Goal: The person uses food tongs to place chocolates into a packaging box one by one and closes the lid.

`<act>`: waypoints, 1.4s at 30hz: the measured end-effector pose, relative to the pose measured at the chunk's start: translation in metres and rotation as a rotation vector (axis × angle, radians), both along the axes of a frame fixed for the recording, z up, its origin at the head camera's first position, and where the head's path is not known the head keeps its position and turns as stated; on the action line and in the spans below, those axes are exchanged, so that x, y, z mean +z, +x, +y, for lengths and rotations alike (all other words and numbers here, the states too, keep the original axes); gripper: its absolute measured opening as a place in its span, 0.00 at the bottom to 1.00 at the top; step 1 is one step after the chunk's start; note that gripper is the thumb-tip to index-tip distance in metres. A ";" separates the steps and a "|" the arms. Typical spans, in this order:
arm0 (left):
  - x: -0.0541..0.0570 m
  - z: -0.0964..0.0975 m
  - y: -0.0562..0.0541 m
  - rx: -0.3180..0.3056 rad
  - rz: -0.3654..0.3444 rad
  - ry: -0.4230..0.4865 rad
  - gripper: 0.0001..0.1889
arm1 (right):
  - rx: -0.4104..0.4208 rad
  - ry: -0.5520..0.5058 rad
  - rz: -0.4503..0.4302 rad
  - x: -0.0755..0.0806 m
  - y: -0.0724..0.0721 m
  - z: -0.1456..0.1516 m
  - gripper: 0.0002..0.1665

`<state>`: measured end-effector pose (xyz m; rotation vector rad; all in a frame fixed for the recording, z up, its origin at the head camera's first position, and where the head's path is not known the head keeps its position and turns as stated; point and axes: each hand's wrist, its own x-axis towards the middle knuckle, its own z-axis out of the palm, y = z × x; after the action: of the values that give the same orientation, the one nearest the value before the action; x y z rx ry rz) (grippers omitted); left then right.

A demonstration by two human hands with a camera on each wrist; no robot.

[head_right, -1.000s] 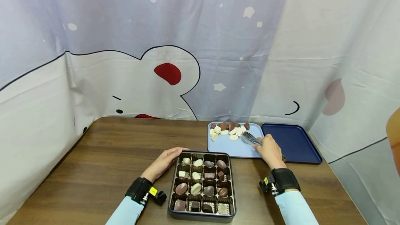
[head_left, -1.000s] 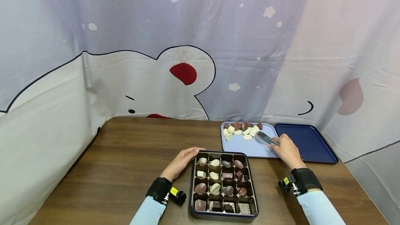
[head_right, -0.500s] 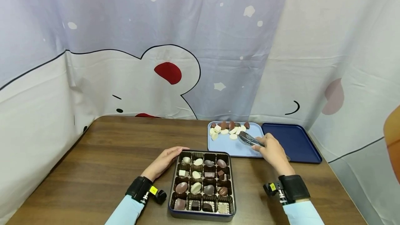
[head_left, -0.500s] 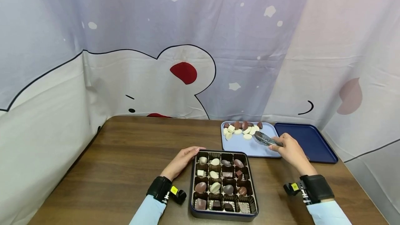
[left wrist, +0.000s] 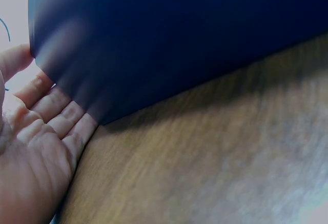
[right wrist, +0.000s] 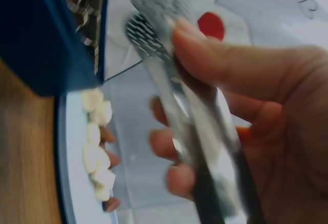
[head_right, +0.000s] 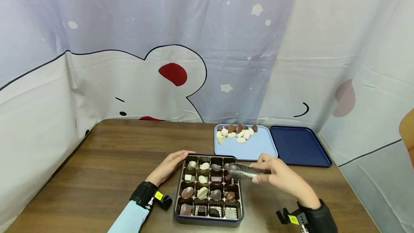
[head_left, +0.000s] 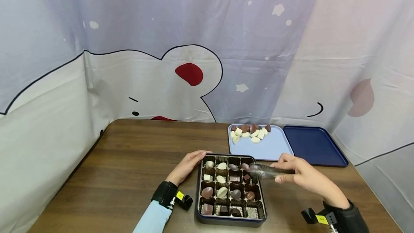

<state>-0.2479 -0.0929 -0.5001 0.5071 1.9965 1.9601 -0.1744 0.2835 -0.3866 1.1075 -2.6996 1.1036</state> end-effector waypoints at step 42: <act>0.003 -0.001 0.002 -0.001 -0.002 -0.011 0.23 | -0.563 0.197 -0.044 -0.004 0.019 0.003 0.37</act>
<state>-0.2456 -0.0935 -0.4967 0.5035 2.0045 1.9475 -0.1549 0.2866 -0.3909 0.2815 -2.9137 0.7852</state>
